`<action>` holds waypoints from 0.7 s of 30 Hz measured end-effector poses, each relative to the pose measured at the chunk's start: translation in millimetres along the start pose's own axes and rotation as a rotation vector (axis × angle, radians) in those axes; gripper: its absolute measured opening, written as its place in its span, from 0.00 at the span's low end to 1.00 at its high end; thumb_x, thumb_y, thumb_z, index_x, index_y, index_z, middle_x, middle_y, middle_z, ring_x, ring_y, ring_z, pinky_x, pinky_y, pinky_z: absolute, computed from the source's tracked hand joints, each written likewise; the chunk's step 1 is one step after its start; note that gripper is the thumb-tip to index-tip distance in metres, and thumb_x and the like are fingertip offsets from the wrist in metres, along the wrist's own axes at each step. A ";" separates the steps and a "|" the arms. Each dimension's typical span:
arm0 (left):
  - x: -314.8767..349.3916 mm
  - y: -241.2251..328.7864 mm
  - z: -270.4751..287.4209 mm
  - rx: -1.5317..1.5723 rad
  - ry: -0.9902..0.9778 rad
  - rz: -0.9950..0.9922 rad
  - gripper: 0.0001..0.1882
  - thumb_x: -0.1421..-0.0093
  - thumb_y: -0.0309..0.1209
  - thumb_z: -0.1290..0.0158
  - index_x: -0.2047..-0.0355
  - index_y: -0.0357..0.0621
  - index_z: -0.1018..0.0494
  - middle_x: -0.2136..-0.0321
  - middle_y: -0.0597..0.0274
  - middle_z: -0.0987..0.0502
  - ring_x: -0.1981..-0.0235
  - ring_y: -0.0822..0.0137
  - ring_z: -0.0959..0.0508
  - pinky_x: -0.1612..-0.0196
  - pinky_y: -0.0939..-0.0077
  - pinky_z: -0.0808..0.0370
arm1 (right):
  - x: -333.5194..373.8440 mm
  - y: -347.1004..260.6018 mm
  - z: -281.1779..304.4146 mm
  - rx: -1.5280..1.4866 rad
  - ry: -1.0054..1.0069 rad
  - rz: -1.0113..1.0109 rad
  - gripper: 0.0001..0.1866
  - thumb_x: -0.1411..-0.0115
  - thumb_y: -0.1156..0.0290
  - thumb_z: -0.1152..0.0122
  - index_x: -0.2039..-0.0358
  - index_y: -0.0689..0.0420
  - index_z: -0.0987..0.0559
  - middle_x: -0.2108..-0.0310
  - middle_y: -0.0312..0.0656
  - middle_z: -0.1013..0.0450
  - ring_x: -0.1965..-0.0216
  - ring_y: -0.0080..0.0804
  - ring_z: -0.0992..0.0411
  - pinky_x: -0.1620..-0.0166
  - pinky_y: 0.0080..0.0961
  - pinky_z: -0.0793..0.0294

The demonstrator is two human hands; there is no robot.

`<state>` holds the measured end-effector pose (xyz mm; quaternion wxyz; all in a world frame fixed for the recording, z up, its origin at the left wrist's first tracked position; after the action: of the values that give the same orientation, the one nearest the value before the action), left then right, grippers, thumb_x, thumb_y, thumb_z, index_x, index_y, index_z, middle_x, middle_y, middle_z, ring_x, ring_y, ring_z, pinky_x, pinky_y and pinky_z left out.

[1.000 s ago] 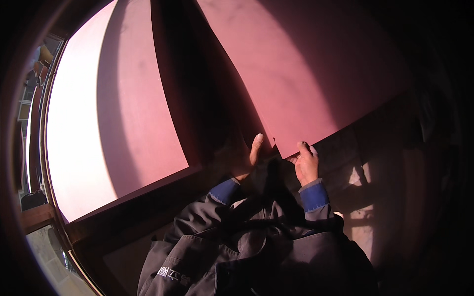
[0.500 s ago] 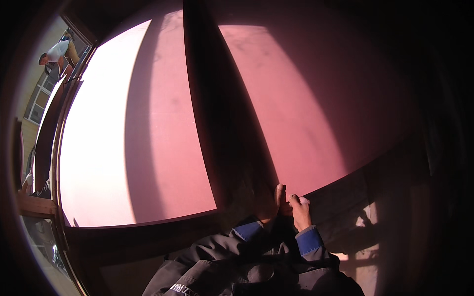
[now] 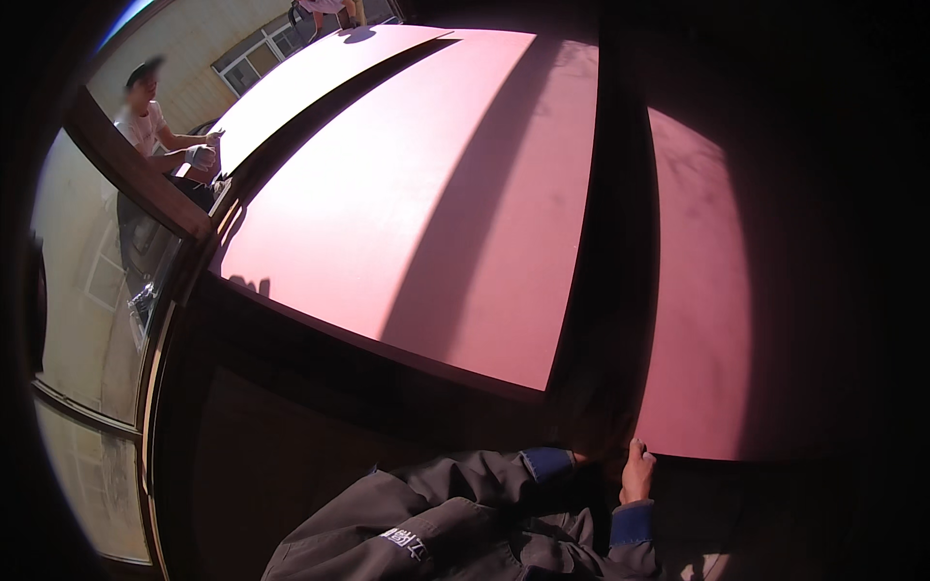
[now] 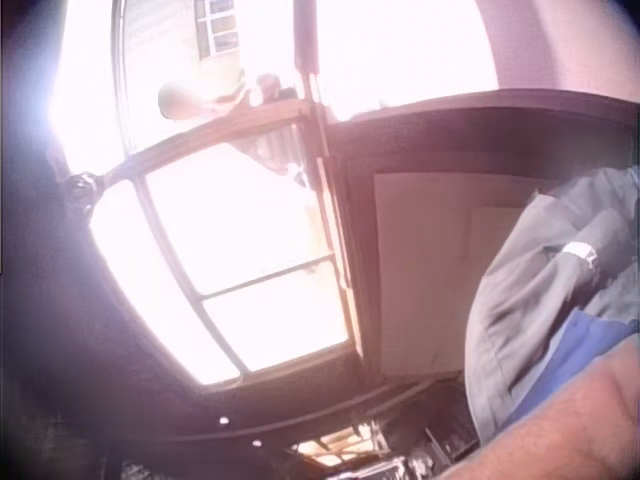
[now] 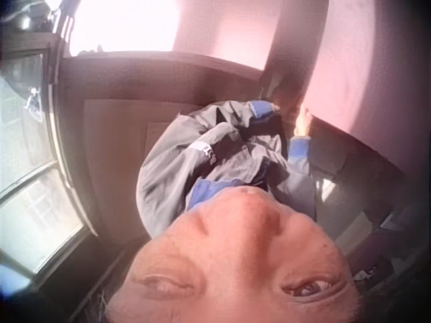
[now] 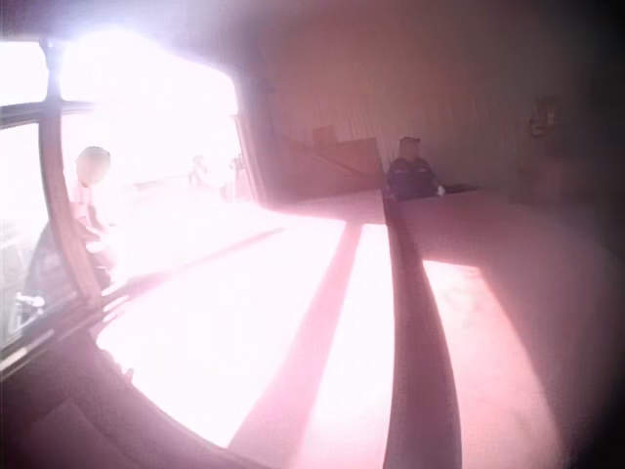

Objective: The person repeatedly lifts and places large pink sheets onto a stack on a table. The hands handle the sheets one at a time, aligning them with the existing pile. The task continues throughout the clip without visible completion.

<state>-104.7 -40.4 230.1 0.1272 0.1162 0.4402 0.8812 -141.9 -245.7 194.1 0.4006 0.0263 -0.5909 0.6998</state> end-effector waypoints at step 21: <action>21.8 -290.1 681.3 0.251 1.245 0.379 0.33 0.41 0.48 0.39 0.49 0.28 0.28 0.63 0.51 0.23 0.66 0.61 0.21 0.68 0.68 0.21 | 90.3 21.3 -17.2 0.069 -0.263 -0.060 0.15 0.30 0.63 0.52 0.63 0.64 0.26 0.73 0.49 0.22 0.78 0.33 0.24 0.75 0.26 0.20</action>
<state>126.0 643.4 397.4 -0.3226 -0.3255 0.5028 0.7329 -208.3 -182.9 217.9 0.3393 0.1492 -0.6127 0.6980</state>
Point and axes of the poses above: each hand's wrist, its own x-axis away from the middle knuckle, its own z-axis out of the back of the hand, y = z × x, the point moved 1 cm from there along -x, towards the middle knuckle
